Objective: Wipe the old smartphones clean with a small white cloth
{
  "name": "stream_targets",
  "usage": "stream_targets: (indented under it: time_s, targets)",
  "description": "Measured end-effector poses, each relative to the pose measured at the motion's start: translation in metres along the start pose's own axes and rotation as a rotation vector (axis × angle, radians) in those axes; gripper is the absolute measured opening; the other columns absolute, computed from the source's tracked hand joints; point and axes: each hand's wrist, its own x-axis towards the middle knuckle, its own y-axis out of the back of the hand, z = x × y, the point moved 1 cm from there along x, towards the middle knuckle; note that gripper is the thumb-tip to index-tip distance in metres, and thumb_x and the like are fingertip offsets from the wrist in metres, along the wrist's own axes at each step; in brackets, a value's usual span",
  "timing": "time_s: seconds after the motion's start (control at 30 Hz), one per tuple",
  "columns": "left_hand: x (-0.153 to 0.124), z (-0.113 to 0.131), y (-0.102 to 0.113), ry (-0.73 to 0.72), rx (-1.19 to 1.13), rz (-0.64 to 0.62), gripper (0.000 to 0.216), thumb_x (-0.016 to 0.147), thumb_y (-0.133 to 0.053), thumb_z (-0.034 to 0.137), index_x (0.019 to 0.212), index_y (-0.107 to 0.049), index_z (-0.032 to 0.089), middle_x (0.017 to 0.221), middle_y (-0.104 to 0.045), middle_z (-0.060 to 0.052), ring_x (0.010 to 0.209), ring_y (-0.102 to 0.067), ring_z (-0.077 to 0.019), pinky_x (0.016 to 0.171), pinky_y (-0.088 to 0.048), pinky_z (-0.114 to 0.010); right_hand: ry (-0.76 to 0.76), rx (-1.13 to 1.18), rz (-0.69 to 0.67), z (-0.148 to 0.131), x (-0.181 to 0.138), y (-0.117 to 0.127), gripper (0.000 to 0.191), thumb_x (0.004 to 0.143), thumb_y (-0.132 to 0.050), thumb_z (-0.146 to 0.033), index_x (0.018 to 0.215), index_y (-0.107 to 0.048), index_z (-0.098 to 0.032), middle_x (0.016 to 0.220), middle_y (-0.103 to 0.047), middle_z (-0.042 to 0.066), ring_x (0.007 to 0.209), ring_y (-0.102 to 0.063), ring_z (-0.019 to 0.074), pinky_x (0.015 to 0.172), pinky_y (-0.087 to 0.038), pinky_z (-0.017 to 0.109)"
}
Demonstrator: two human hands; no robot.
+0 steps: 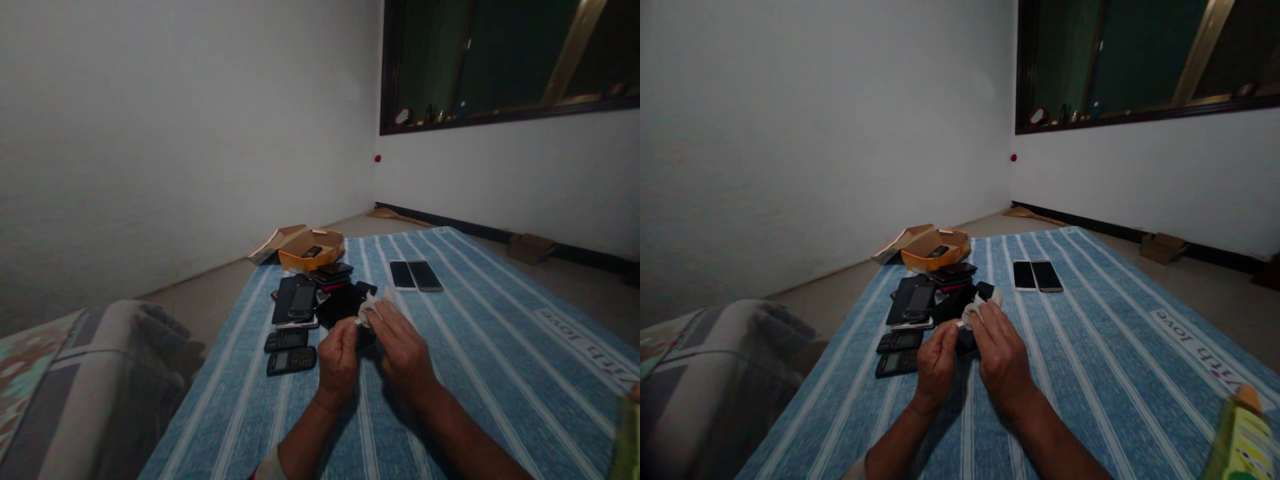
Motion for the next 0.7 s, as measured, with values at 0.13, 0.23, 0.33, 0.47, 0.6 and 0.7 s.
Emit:
stream_targets:
  time_s: [0.13,0.23,0.33,0.47,0.6,0.7]
  targets:
    - [0.001,0.002,0.001,0.0,-0.003,-0.003,0.033,0.092,-0.055,0.043,0.088,-0.074,0.017,0.083,-0.075,-0.006,0.077,-0.068,-0.0198,0.072,-0.054,-0.029,0.033,-0.002,-0.005,-0.006,0.0,-0.002,0.048,0.088,-0.036,0.003,0.126,-0.063,-0.009,0.126,-0.067,0.019,0.133,-0.053,0.0288,0.106,-0.051,0.049]
    - [0.001,0.003,0.001,-0.007,-0.002,-0.012,0.033,0.093,-0.054,0.042,0.092,-0.074,0.016,0.087,-0.076,-0.007,0.08,-0.069,-0.0208,0.076,-0.054,-0.03,-0.005,-0.02,-0.009,0.003,0.0,0.0,0.048,0.088,-0.037,0.001,0.127,-0.063,-0.009,0.124,-0.068,0.019,0.129,-0.057,0.0277,0.103,-0.054,0.046]
    - [0.0,0.003,0.0,-0.013,0.01,-0.02,0.032,0.094,-0.052,0.04,0.093,-0.074,0.016,0.088,-0.076,-0.007,0.081,-0.069,-0.0205,0.076,-0.054,-0.03,-0.012,-0.041,-0.002,0.005,-0.001,0.001,0.046,0.089,-0.038,-0.001,0.127,-0.063,-0.009,0.123,-0.068,0.019,0.128,-0.057,0.0288,0.101,-0.055,0.047]
    - [-0.001,0.002,0.0,-0.026,0.013,-0.011,0.032,0.094,-0.052,0.041,0.089,-0.073,0.017,0.083,-0.074,-0.006,0.078,-0.068,-0.0194,0.075,-0.053,-0.029,0.044,-0.016,0.007,-0.009,-0.003,-0.002,0.048,0.09,-0.038,0.0,0.129,-0.062,-0.011,0.126,-0.068,0.017,0.134,-0.052,0.0288,0.104,-0.051,0.051]
    - [0.0,0.001,0.0,-0.011,0.012,-0.015,0.034,0.094,-0.052,0.043,0.088,-0.073,0.017,0.082,-0.074,-0.006,0.076,-0.067,-0.0192,0.073,-0.053,-0.029,0.034,0.007,-0.007,-0.01,-0.003,-0.004,0.051,0.089,-0.036,0.001,0.132,-0.06,-0.012,0.128,-0.067,0.017,0.133,-0.053,0.0284,0.105,-0.051,0.052]
    - [0.001,0.001,0.001,-0.011,0.017,-0.013,0.034,0.094,-0.052,0.043,0.092,-0.074,0.017,0.087,-0.075,-0.007,0.08,-0.068,-0.0206,0.078,-0.053,-0.031,-0.013,-0.004,-0.008,0.002,-0.002,-0.003,0.053,0.088,-0.036,0.001,0.133,-0.06,-0.013,0.126,-0.067,0.018,0.129,-0.057,0.0278,0.102,-0.054,0.049]
